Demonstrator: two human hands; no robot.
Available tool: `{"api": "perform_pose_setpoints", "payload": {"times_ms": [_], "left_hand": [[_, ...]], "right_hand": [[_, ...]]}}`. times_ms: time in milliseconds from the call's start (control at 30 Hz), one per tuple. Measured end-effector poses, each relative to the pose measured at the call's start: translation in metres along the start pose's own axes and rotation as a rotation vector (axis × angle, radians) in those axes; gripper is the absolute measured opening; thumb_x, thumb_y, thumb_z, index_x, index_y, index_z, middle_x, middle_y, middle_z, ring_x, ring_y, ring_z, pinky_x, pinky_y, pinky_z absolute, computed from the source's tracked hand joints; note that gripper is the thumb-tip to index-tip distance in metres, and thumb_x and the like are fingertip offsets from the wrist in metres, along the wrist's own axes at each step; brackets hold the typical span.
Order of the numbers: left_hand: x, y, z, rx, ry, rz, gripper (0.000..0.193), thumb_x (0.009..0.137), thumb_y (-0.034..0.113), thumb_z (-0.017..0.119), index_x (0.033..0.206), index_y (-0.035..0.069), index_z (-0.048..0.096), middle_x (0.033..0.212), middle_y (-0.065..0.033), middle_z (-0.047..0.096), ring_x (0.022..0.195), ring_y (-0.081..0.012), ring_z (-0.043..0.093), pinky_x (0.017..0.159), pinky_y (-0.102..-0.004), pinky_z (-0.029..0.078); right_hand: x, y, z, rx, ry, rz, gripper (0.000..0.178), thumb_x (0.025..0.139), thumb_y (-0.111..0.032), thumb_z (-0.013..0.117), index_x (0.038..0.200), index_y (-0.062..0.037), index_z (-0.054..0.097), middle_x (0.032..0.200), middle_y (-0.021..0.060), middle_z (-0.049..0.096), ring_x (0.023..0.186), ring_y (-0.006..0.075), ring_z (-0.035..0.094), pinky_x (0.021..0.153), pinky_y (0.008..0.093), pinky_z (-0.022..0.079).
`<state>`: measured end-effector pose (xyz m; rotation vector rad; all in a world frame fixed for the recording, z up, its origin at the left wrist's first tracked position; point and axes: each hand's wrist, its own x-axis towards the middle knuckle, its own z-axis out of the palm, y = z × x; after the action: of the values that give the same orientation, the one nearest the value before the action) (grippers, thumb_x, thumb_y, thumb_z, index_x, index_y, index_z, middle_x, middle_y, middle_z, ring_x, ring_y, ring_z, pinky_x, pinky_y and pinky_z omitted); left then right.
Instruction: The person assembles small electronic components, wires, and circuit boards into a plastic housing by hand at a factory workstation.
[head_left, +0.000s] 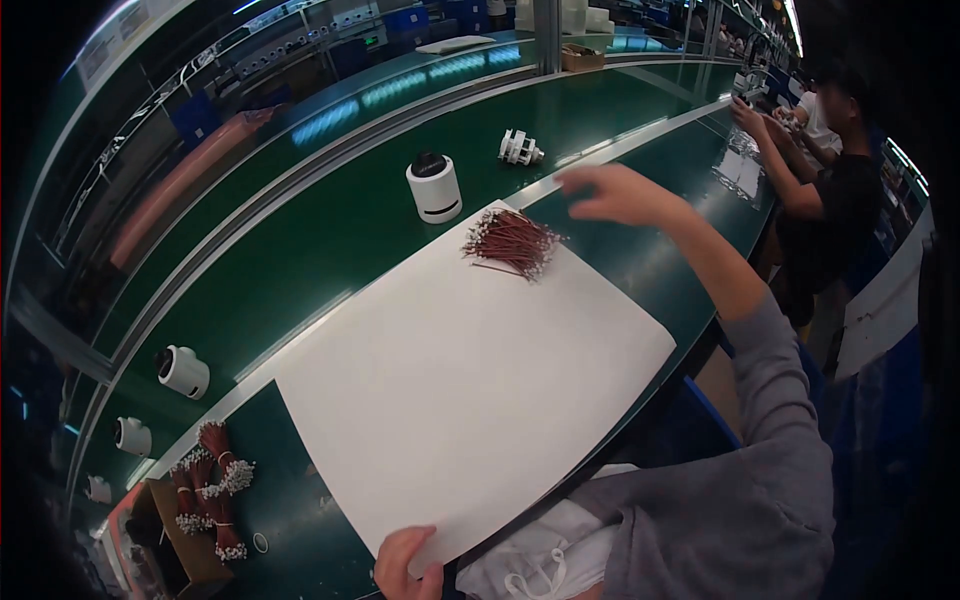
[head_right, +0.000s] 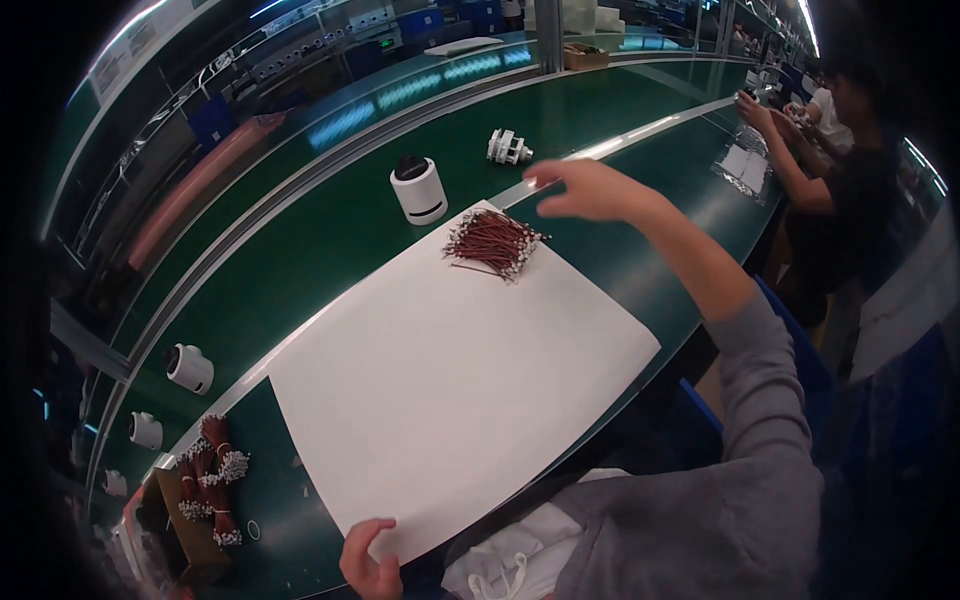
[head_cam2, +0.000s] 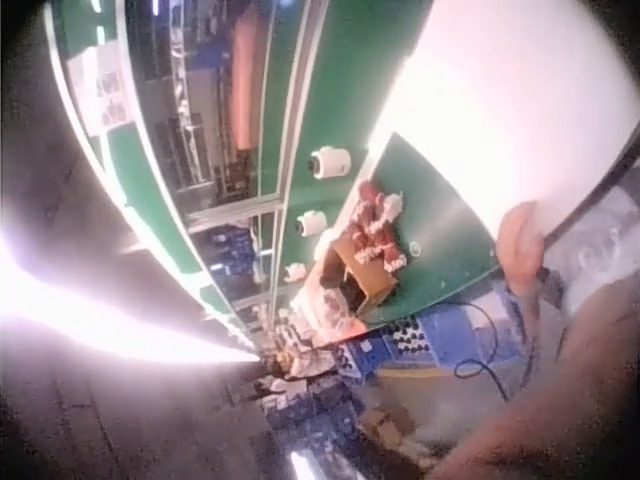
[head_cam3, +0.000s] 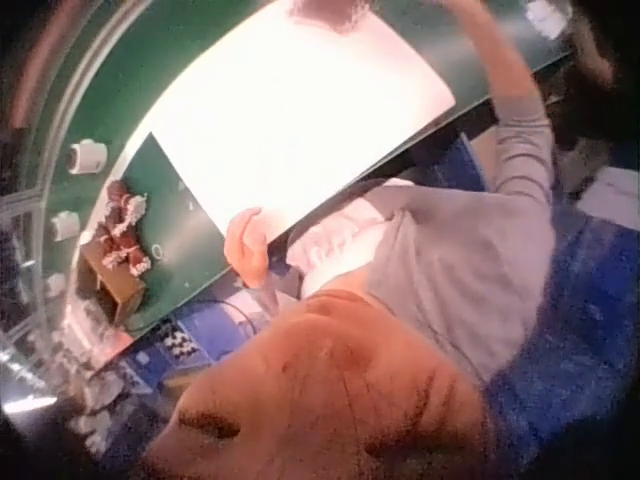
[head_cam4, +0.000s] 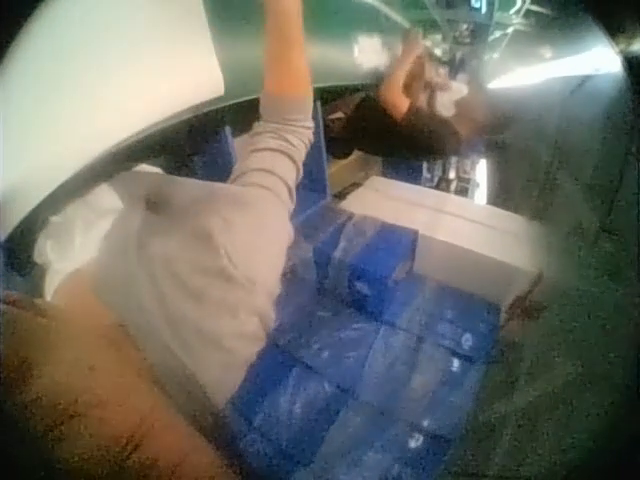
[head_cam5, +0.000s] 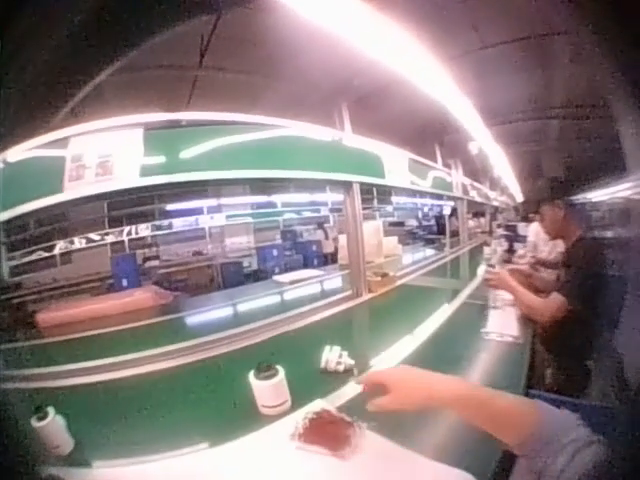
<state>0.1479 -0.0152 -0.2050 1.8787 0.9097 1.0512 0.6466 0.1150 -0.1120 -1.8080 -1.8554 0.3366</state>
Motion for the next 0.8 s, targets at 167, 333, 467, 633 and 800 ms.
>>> {"api": "perform_pose_setpoints", "payload": {"times_ms": [167, 333, 467, 633, 800], "left_hand": [[0.048, -0.010, 0.041, 0.260, -0.047, -0.228, 0.031, 0.085, 0.011, 0.059, 0.113, -0.004, 0.059, 0.107, -0.0174, 0.064, 0.101, -0.0285, 0.059, 0.093, -0.0362, 0.044], [0.061, -0.018, 0.050, -0.039, 0.039, -0.422, 0.034, 0.087, 0.009, 0.057, 0.118, -0.004, 0.056, 0.108, -0.0152, 0.064, 0.101, -0.0231, 0.059, 0.092, -0.0350, 0.044], [0.057, -0.026, 0.047, 0.004, 0.003, -0.428, 0.034, 0.088, 0.010, 0.057, 0.118, -0.005, 0.055, 0.107, -0.0151, 0.064, 0.101, -0.0229, 0.059, 0.093, -0.0348, 0.043], [0.059, -0.028, 0.045, 0.088, -0.039, -0.346, 0.037, 0.086, 0.010, 0.060, 0.119, -0.005, 0.054, 0.108, -0.0152, 0.063, 0.101, -0.0247, 0.059, 0.093, -0.0361, 0.043], [0.047, -0.013, 0.040, -0.009, 0.084, -0.310, 0.049, 0.083, 0.010, 0.063, 0.127, -0.004, 0.046, 0.128, -0.0183, 0.050, 0.114, -0.0295, 0.050, 0.098, -0.0393, 0.039]], "right_hand": [[0.157, 0.167, 0.068, -0.453, 0.166, 0.224, 0.114, 0.059, -0.049, 0.080, 0.148, -0.0193, 0.015, 0.148, 0.0173, 0.025, 0.137, 0.0372, 0.021, 0.106, 0.0518, 0.027], [0.222, 0.185, 0.096, -0.111, 0.050, 0.290, 0.117, 0.058, -0.057, 0.077, 0.148, -0.0158, 0.017, 0.138, 0.0202, 0.043, 0.130, 0.0382, 0.036, 0.108, 0.0514, 0.023], [0.229, 0.170, 0.086, 0.013, 0.059, 0.109, 0.101, 0.061, -0.048, 0.078, 0.141, -0.0079, 0.032, 0.120, 0.0186, 0.059, 0.111, 0.0322, 0.057, 0.100, 0.0413, 0.038], [0.171, -0.036, 0.041, -0.219, -0.208, -0.286, 0.084, 0.062, -0.031, 0.082, 0.129, -0.0088, 0.037, 0.106, 0.0192, 0.063, 0.097, 0.0330, 0.061, 0.100, 0.0423, 0.032], [0.027, -0.189, 0.154, -0.535, -0.569, -1.009, 0.045, 0.070, -0.027, 0.072, 0.108, -0.0070, 0.059, 0.099, 0.0112, 0.065, 0.092, 0.0216, 0.062, 0.095, 0.0395, 0.030]]}}
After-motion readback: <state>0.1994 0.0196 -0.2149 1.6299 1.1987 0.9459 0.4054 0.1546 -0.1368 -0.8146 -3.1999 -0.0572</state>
